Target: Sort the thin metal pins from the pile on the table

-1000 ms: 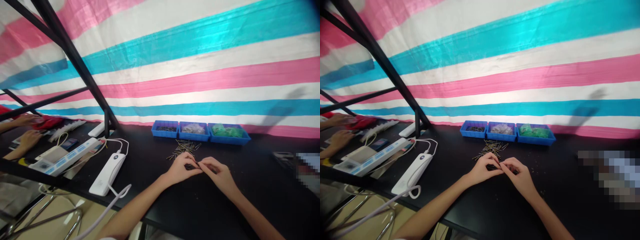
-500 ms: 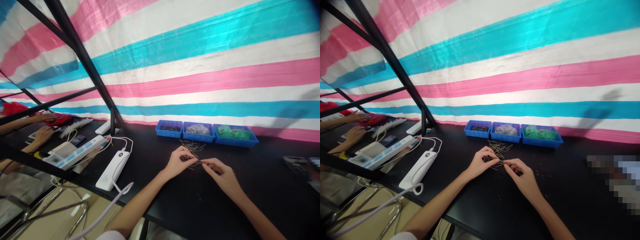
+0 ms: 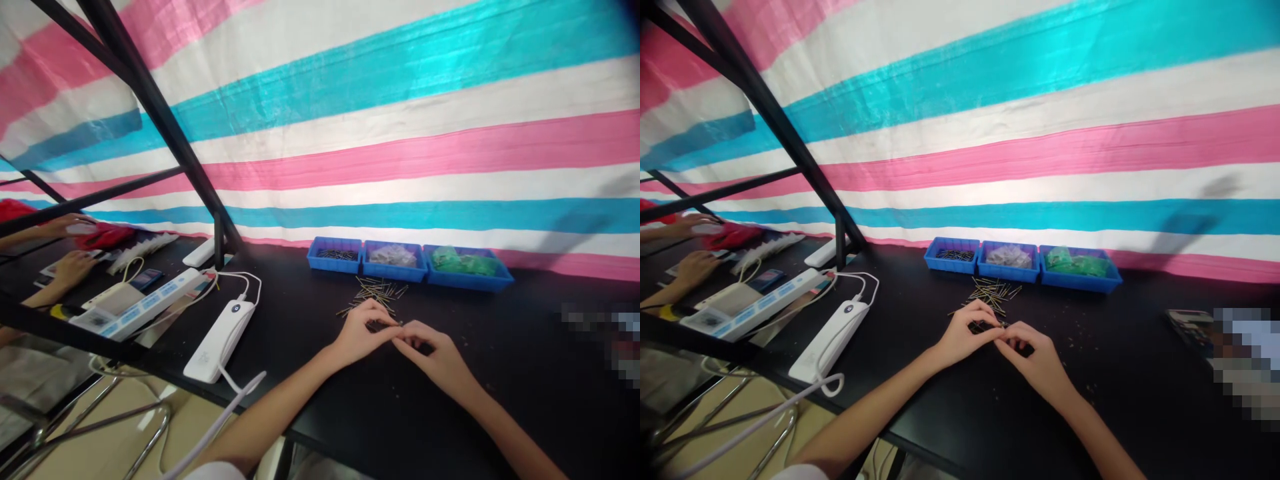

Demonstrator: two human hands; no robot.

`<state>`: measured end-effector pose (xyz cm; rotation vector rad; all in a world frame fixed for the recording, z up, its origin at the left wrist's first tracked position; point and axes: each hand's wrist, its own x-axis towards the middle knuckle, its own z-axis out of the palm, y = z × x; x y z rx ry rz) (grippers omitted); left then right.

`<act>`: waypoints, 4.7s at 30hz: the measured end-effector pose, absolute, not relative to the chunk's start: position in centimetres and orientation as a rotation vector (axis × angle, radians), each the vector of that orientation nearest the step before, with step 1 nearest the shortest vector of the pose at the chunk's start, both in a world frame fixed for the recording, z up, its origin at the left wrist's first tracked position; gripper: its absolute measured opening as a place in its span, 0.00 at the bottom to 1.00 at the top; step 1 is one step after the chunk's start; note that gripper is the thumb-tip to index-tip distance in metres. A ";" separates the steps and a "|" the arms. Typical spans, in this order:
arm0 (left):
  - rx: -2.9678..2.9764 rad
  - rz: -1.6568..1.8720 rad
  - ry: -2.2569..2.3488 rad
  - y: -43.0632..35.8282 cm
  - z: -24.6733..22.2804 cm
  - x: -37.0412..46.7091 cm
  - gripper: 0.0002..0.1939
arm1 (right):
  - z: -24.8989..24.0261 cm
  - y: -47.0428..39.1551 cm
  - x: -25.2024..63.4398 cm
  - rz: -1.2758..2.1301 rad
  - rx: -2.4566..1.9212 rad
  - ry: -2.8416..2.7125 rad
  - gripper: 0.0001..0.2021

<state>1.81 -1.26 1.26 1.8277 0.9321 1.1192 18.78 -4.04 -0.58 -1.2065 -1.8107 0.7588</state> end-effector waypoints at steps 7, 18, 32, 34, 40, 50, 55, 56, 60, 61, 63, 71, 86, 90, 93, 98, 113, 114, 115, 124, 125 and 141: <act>1.794 1.156 0.961 -1.7 0.9 2.4 0.09 | -1.3 -3.7 19.0 0.640 -1.283 -1.800 0.11; 1.862 1.118 1.043 -1.0 0.9 1.9 0.08 | 0.1 -3.7 19.2 0.718 -1.241 -1.701 0.12; 2.288 1.204 1.624 4.8 3.1 -2.4 0.09 | -0.2 -3.4 20.0 0.623 -1.276 -1.598 0.12; 2.255 1.232 1.707 6.4 3.9 -3.1 0.09 | -0.2 -3.4 19.9 0.622 -1.268 -1.604 0.12; 2.121 1.306 1.812 10.0 3.9 -4.4 0.11 | -0.4 -3.5 19.8 0.639 -1.252 -1.606 0.11; 2.012 1.431 1.651 11.5 2.0 -4.5 0.14 | -0.4 -3.9 19.6 0.630 -1.270 -1.622 0.11; 2.033 1.504 1.584 10.6 2.4 -5.1 0.17 | -0.6 -4.0 19.7 0.647 -1.270 -1.615 0.10; 2.035 1.517 1.577 10.1 2.2 -5.2 0.16 | -0.7 -4.0 19.7 0.652 -1.273 -1.610 0.10; 2.003 1.589 1.585 6.8 0.4 -5.3 0.11 | -0.8 -3.9 20.0 0.662 -1.286 -1.570 0.10; 1.992 1.601 1.592 5.9 -0.1 -5.2 0.10 | -0.8 -3.9 20.0 0.661 -1.285 -1.564 0.10; 1.996 1.594 1.580 4.6 -1.0 -4.9 0.09 | -0.6 -4.0 20.0 0.651 -1.275 -1.567 0.09; 2.020 1.584 1.555 3.5 -0.9 -4.1 0.08 | -0.4 -4.5 19.8 0.624 -1.224 -1.602 0.08; 2.081 1.457 1.597 4.0 -0.5 -6.2 0.08 | -0.7 -4.0 20.1 0.481 -1.322 -1.741 0.07; 2.221 1.210 1.449 3.1 -0.1 -4.5 0.05 | -1.1 -3.9 20.3 0.336 -1.515 -1.837 0.13; 2.318 1.042 1.330 2.7 0.3 -4.0 0.08 | -1.3 -3.9 20.4 0.247 -1.599 -1.929 0.21; 2.458 0.857 1.262 2.5 0.8 -3.8 0.09 | -0.9 -3.7 20.9 0.224 -1.631 -1.975 0.20; 2.648 0.773 1.114 1.7 0.9 -2.3 0.07 | -0.4 -2.9 23.9 0.239 -1.794 -1.844 0.08; 2.665 0.783 1.114 1.9 1.0 -2.4 0.07 | -0.3 -2.9 23.6 0.242 -1.777 -1.856 0.07; 2.681 0.797 1.117 2.0 1.2 -2.5 0.07 | -0.3 -2.8 23.4 0.251 -1.756 -1.870 0.07; 2.764 0.860 1.057 2.3 1.2 -2.3 0.07 | 0.9 -3.0 21.7 0.437 -1.534 -1.748 0.07; 2.758 0.859 1.033 2.1 1.1 -2.0 0.07 | 1.0 -3.1 21.4 0.481 -1.497 -1.728 0.07; 2.418 1.037 0.868 -0.5 -0.3 1.0 0.04 | 1.2 -4.3 19.0 0.955 -1.237 -1.581 0.07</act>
